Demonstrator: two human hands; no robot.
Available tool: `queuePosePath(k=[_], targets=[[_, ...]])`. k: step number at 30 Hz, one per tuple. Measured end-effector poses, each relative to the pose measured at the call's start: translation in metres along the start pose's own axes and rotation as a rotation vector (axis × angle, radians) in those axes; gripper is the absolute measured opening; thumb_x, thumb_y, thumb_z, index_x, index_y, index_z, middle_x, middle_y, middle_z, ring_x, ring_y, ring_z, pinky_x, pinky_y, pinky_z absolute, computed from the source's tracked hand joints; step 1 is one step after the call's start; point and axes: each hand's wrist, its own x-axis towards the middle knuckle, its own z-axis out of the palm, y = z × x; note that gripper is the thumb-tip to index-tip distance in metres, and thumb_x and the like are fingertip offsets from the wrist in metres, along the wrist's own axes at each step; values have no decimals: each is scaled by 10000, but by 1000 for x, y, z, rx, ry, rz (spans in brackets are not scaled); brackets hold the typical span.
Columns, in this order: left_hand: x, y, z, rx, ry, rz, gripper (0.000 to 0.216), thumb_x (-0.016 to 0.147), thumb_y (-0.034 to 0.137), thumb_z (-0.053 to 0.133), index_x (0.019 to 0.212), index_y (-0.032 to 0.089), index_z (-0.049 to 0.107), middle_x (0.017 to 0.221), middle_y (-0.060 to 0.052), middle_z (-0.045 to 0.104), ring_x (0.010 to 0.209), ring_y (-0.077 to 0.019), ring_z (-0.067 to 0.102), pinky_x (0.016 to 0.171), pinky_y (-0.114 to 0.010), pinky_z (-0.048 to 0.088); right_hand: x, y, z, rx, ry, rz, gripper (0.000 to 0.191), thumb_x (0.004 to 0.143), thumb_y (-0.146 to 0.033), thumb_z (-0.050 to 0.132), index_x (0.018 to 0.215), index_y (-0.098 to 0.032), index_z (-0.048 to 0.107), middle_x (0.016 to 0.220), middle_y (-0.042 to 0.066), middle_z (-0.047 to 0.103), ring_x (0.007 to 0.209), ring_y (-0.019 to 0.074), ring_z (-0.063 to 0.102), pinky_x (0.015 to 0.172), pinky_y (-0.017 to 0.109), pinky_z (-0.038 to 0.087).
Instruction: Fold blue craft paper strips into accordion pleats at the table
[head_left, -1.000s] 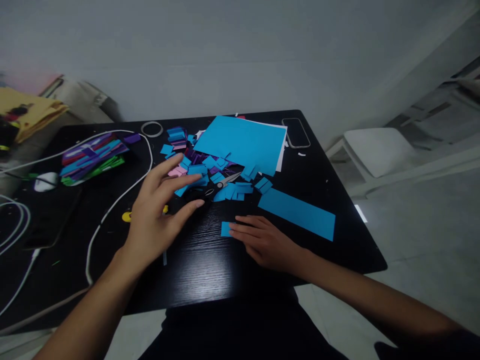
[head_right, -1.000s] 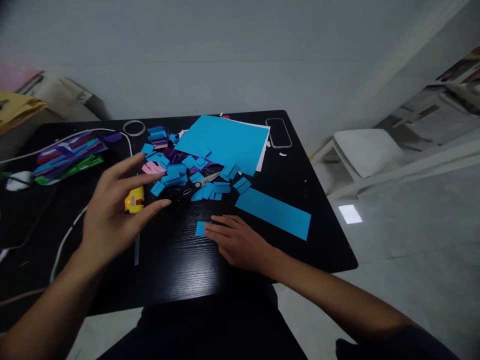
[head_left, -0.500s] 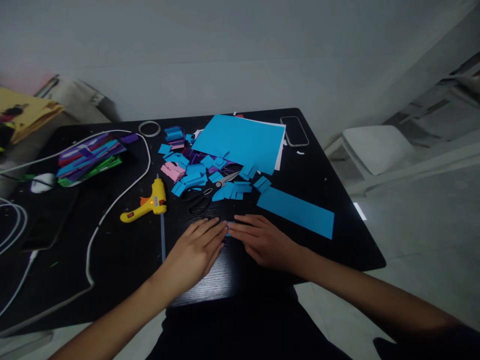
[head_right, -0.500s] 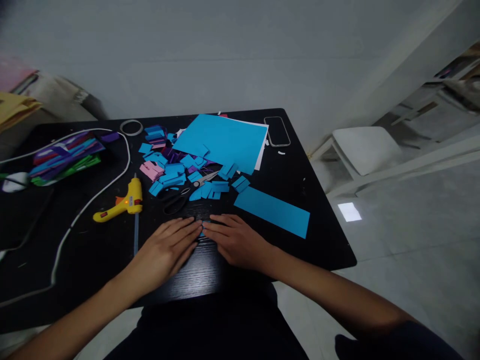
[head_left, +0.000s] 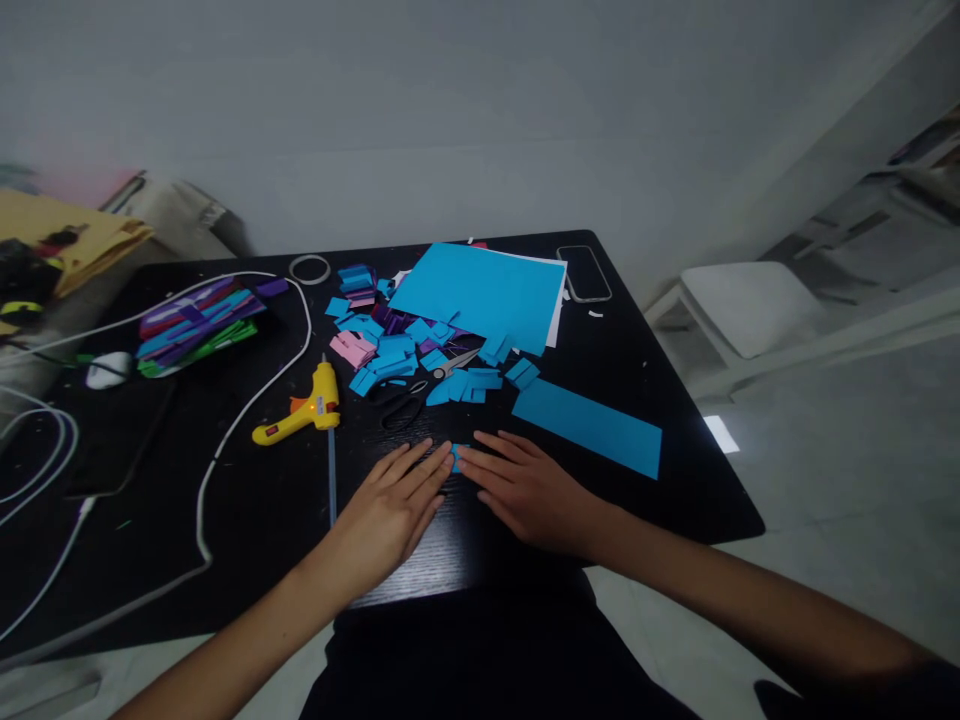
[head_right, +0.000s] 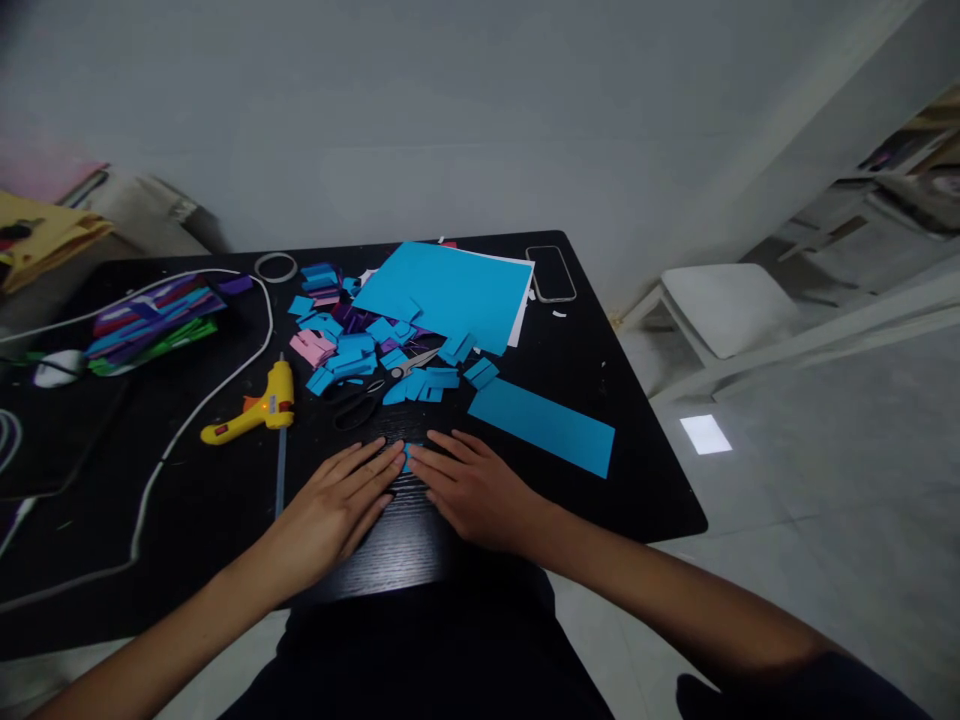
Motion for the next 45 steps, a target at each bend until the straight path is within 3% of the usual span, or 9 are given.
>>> queuePosePath(k=[5, 8, 15, 31, 38, 45], targets=[[-1, 0, -1, 21, -14, 14, 430, 1041, 210, 504, 1463, 158, 566, 1522, -103, 570, 1411, -312, 535, 1113, -526, 506, -5, -3, 1, 42, -52, 30, 607, 1032, -434, 551, 1560, -165, 422, 1638, 94, 419, 1567, 281, 286, 1274, 535, 297], [-1, -1, -2, 24, -26, 18, 425, 1044, 213, 500, 1459, 153, 566, 1526, -103, 565, 1415, -312, 530, 1114, -533, 506, -7, -3, 2, 59, -66, 30, 620, 1038, -471, 525, 1567, -169, 407, 1659, 91, 381, 1582, 284, 242, 1284, 543, 262], [-4, -5, -4, -26, -71, 17, 467, 1048, 228, 499, 1510, 158, 503, 1563, -120, 521, 1463, -307, 472, 1143, -542, 475, -5, -5, 4, 37, -43, 34, 527, 1044, -410, 537, 1510, -168, 492, 1635, 82, 427, 1565, 301, 284, 1273, 534, 293], [-3, -11, -8, -79, -108, 18, 546, 1048, 256, 506, 1582, 210, 398, 1596, -118, 477, 1462, -305, 472, 1145, -532, 457, -2, -11, 3, 11, -43, 48, 550, 1027, -456, 555, 1493, -165, 518, 1611, 120, 458, 1548, 319, 317, 1253, 565, 305], [-5, -9, -4, -88, -78, -4, 549, 1036, 230, 517, 1575, 220, 415, 1609, -117, 459, 1472, -306, 458, 1160, -526, 444, 6, -12, -3, 3, -30, 56, 474, 1033, -434, 551, 1416, -157, 585, 1535, 133, 549, 1483, 335, 419, 1198, 569, 380], [-5, -7, -4, -103, -85, -7, 543, 1028, 221, 527, 1563, 217, 437, 1582, -108, 500, 1457, -306, 476, 1151, -526, 448, 17, -12, -6, -11, 11, 27, 310, 1034, -330, 558, 1248, -136, 671, 1318, 173, 677, 1355, 337, 526, 1087, 523, 494]])
